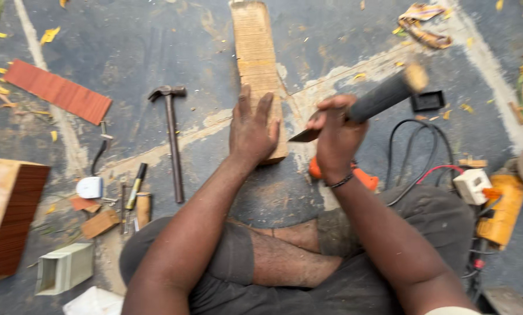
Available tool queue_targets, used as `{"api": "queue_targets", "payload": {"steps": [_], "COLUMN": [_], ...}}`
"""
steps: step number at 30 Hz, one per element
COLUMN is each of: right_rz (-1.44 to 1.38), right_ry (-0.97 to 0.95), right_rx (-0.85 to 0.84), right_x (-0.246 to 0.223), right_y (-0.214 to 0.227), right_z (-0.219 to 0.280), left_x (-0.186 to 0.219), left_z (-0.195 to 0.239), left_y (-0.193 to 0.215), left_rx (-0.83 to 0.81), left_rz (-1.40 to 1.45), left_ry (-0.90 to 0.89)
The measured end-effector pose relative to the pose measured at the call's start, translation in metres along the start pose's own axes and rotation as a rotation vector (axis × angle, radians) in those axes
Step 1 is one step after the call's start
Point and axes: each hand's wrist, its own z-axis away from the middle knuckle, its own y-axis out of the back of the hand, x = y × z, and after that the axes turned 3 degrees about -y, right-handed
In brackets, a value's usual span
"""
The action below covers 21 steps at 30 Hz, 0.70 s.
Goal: The person sits on a tiled floor and uses an orange power drill to bore holes into a rectangular wooden block. They then switch to a chisel and hammer to carve and shape the wood, removing chips and refining the surface.
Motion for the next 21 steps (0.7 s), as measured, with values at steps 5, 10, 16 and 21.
{"api": "queue_targets", "payload": {"steps": [5, 10, 16, 21], "right_rz": [-0.032, -0.104, 0.134, 0.096], "right_ry": [-0.09, 0.007, -0.258, -0.125], "right_rx": [0.015, 0.039, -0.015, 0.044], "right_x": [0.006, -0.016, 0.039, 0.02], "right_y": [-0.006, 0.019, -0.004, 0.004], "right_z": [0.01, -0.013, 0.026, 0.005], "left_x": [0.005, 0.003, 0.003, 0.0], "left_z": [-0.004, -0.004, -0.005, 0.002], "left_y": [0.01, 0.011, 0.013, 0.012], "left_rx": [-0.033, -0.11, -0.089, -0.053], "left_rz": [0.011, -0.018, -0.024, 0.038], "left_ry": [0.014, 0.038, 0.027, 0.028]}}
